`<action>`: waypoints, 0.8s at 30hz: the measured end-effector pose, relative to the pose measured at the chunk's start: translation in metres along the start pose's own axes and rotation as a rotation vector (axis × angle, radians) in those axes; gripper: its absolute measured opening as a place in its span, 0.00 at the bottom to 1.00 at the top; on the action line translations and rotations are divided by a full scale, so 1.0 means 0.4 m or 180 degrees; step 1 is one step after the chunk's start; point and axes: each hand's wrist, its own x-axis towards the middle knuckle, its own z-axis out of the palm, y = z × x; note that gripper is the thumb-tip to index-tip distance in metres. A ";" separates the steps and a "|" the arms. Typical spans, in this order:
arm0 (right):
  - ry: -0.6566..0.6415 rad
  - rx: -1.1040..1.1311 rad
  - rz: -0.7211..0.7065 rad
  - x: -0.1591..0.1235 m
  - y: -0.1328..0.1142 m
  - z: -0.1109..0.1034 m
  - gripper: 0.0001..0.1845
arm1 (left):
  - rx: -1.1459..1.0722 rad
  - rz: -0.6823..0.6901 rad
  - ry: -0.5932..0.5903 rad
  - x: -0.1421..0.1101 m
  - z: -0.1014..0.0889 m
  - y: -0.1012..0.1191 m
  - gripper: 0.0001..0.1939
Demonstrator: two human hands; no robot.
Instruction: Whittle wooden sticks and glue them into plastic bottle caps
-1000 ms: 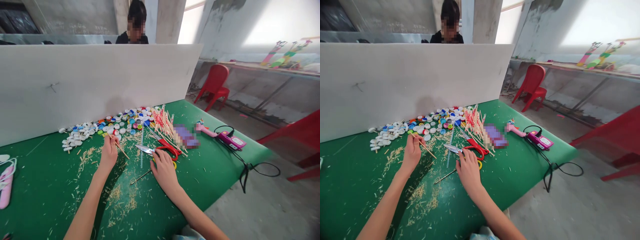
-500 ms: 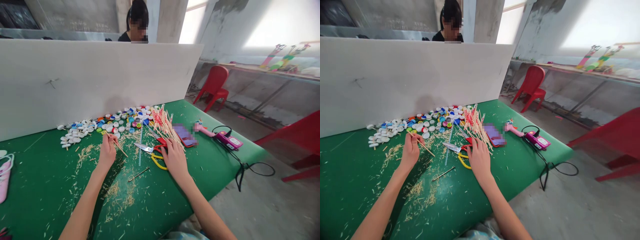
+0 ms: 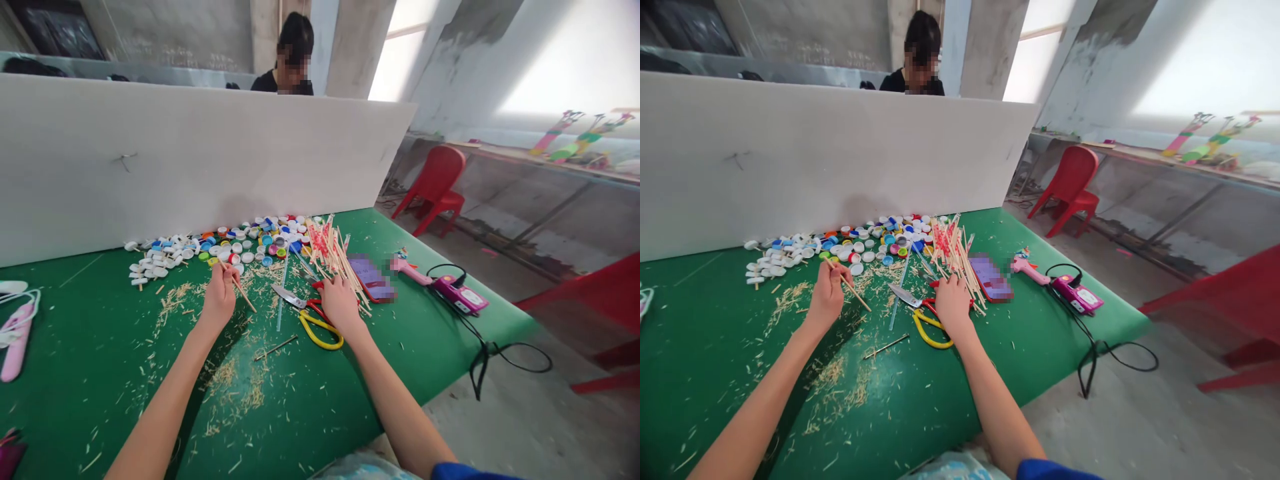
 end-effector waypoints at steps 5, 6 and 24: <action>0.0709 0.0254 -0.0160 -0.047 -0.023 0.007 0.21 | -0.0126 0.0073 -0.0052 -0.002 0.012 0.010 0.17; 0.0875 0.0329 -0.0185 -0.053 -0.026 0.007 0.21 | -0.0151 0.0081 -0.0066 -0.003 0.014 0.012 0.17; 0.1373 0.1413 -0.0385 -0.064 -0.006 -0.029 0.24 | -0.0617 -0.0067 -0.0128 0.001 0.022 0.002 0.15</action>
